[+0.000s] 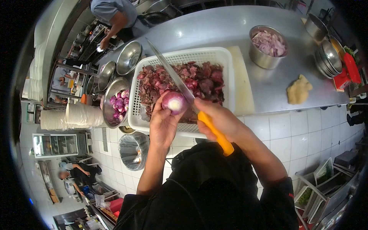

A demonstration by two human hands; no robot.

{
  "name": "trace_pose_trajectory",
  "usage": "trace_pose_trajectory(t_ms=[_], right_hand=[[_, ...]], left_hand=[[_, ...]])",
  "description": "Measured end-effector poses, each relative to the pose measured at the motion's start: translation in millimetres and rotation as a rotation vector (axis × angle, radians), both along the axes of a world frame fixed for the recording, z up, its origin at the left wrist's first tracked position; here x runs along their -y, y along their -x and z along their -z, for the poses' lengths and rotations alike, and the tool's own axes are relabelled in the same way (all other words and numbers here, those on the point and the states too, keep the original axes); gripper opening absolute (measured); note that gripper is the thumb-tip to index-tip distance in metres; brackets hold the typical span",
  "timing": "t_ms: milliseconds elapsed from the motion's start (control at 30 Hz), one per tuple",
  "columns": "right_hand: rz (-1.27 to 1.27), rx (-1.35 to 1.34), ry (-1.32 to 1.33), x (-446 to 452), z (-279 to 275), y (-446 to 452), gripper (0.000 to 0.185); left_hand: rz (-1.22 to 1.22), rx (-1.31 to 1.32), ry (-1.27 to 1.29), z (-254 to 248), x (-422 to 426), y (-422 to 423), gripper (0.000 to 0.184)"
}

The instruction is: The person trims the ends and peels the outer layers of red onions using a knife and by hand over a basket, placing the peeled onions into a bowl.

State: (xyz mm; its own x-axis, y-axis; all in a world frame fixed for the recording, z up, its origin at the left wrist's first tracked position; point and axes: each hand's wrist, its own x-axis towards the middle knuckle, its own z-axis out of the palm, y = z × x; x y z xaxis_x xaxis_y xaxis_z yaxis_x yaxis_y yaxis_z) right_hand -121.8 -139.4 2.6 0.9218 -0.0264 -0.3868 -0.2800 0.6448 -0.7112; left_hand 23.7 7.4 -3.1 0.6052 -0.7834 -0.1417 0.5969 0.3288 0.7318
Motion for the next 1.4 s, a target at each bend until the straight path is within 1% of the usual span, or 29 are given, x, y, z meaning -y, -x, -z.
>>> trace_pose_trajectory(t_ms=[167,267,367,467,567,667,767,800,867,967,1067,1167,1267,1333,1400], right_hand=[[0.004,0.027,0.041,-2,-3,2,0.071],[0.069,0.013,0.138,-6,-4,-1,0.069],[0.105,-0.018,0.21,-9,-5,-2,0.063],[0.132,-0.024,0.212,-13,-14,-2,0.056],[0.103,0.011,0.248,-8,-12,0,0.051],[0.161,-0.051,0.242,-1,-11,1,0.048],[0.139,-0.104,0.342,4,-11,2,0.056],[0.135,-0.112,0.361,3,-13,3,0.058],[0.124,-0.125,0.401,3,-18,4,0.067],[0.093,-0.113,0.465,0,-30,7,0.076],[0.063,-0.106,0.508,-6,-30,8,0.074],[-0.053,-0.214,0.588,-12,-27,13,0.071],[-0.021,-0.14,0.786,-22,-33,15,0.075],[-0.004,-0.085,0.892,-26,-35,17,0.075],[0.052,-0.024,0.954,-31,-27,17,0.074]], left_hand=[[0.001,0.023,-0.021,0,-2,2,0.053],[0.008,0.004,-0.006,1,-2,2,0.053],[-0.019,0.042,-0.044,-2,-1,4,0.05],[-0.017,0.046,-0.075,4,-1,5,0.049],[-0.01,-0.078,-0.019,6,-1,0,0.05],[0.002,-0.161,0.009,9,-7,-8,0.053],[0.051,-0.171,0.022,3,-8,-10,0.055],[0.067,-0.208,0.041,3,-9,-13,0.055],[0.096,-0.28,0.082,4,-9,-17,0.056],[0.081,-0.247,0.026,5,-7,-17,0.055],[0.028,-0.142,-0.026,13,-6,-17,0.052],[-0.026,-0.108,-0.005,6,-2,-14,0.05],[0.008,-0.067,-0.026,12,-6,-19,0.046],[-0.013,-0.024,-0.025,10,-5,-18,0.043],[-0.026,-0.004,-0.017,6,-3,-15,0.039]])
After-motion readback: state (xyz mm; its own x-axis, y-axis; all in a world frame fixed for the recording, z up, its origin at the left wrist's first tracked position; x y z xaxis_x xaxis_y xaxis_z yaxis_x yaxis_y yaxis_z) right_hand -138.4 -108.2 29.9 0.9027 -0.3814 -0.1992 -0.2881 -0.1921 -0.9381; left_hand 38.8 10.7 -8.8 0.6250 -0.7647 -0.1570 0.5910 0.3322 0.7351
